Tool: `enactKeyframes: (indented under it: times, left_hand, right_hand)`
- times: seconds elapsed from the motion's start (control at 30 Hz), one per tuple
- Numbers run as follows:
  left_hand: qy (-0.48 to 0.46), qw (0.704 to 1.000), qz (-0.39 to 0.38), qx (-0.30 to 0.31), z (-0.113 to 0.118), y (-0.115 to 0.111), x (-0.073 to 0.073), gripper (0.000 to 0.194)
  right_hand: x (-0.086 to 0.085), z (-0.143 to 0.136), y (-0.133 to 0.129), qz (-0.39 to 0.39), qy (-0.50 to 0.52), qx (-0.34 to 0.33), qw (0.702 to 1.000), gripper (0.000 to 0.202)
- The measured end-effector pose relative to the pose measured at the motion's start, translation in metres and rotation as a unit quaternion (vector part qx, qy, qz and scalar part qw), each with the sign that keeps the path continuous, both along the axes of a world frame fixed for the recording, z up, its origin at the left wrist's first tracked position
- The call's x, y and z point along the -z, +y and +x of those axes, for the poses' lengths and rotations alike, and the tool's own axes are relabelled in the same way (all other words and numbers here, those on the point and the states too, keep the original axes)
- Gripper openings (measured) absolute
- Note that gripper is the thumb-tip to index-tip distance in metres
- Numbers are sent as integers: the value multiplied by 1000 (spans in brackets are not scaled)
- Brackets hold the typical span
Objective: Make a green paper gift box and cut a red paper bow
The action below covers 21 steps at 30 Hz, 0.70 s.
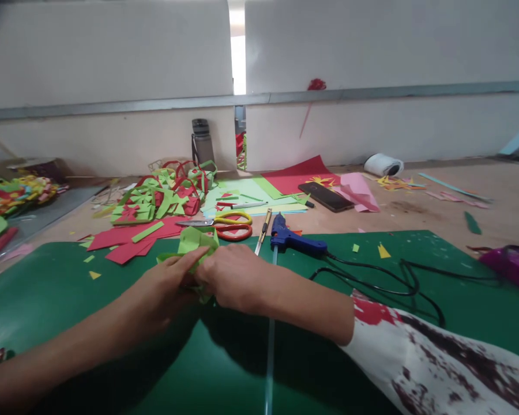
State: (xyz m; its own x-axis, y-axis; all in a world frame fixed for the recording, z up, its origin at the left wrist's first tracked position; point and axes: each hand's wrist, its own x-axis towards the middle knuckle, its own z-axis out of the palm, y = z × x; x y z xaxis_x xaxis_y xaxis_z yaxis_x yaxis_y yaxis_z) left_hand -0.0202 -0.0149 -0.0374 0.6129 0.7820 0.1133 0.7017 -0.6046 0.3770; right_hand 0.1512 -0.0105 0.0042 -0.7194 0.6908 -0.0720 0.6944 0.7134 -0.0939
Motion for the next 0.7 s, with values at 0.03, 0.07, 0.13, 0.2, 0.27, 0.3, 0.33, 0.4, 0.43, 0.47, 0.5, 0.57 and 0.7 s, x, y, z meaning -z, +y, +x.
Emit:
enactKeyframes:
  times: [0.03,0.07,0.13,0.2,0.27,0.3,0.33,0.4,0.43,0.47,0.5,0.57,0.7]
  left_hand:
    - [16,999,29,-9,-1,0,0,59]
    - [33,997,60,-22,-1,-1,0,58]
    - [54,992,108,-45,-3,-3,-2,47]
    - [54,990,118,-47,-6,-4,-4,30]
    - [35,994,102,-24,-8,-3,-4,17]
    - [23,996,91,-8,-9,-2,-3,14]
    - [10,997,80,6,-10,-1,-1,13]
    - [-24,997,64,32,-11,1,3,16]
    - [-42,997,57,44,-11,2,5,17]
    - [-58,996,50,55,-11,2,7,17]
    - [-73,994,42,64,-11,3,8,18]
    - [-93,992,24,78,-11,2,8,17]
    - [-113,989,-13,90,-9,2,5,16]
  right_hand:
    - [-1,-1,0,-1,-6,0,1000,12]
    - [-2,-2,-1,-3,-10,1,1000,13]
    - [-3,-3,-2,-10,-22,7,1000,15]
    - [-3,-3,-4,-15,-31,16,999,15]
    - [-1,-3,-4,-14,-27,27,999,15]
    - [0,-3,-4,-12,-19,31,999,15]
    - [1,-3,-4,-10,-9,32,999,15]
    - [4,-2,-4,-16,10,33,999,15]
    - [5,-2,-4,-23,20,33,999,14]
    - [5,-2,-4,-33,32,33,998,13]
    - [6,-2,-4,-45,43,34,997,13]
    - [6,-1,-5,-68,65,34,995,13]
    - [7,2,-3,-94,100,32,990,17]
